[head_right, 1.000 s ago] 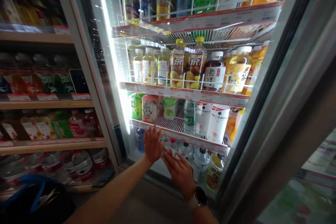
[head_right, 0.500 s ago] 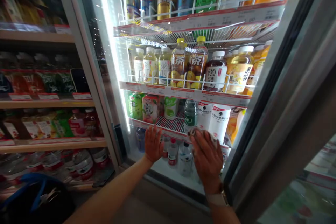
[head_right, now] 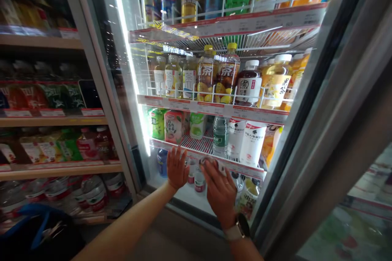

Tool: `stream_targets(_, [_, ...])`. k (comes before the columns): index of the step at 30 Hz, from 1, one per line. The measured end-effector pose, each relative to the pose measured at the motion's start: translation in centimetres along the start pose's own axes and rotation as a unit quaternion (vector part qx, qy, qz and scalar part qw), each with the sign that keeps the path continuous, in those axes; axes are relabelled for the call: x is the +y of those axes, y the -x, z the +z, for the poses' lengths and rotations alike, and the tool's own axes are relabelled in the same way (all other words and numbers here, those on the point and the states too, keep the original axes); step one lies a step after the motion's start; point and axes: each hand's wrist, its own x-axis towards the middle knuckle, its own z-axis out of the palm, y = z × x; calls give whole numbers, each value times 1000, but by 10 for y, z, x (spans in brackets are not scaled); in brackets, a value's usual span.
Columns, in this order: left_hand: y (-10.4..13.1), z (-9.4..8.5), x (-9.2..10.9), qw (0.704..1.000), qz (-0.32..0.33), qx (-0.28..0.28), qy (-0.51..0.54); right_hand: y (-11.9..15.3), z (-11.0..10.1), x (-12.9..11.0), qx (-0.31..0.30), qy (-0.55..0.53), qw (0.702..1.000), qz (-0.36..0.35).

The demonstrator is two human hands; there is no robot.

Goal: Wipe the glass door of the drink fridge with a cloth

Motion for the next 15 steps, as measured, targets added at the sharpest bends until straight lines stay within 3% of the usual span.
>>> stream_targets(4, [0, 1, -1, 1000, 8, 10, -6, 27, 22, -19, -56, -47, 995, -70])
stream_targets(8, [0, 0, -1, 1000, 5, 1, -8, 44, 29, -21, -67, -54, 992, -88])
stream_targets(15, [-1, -1, -1, 1000, 5, 4, 3, 22, 11, -5, -70, -29, 990, -120])
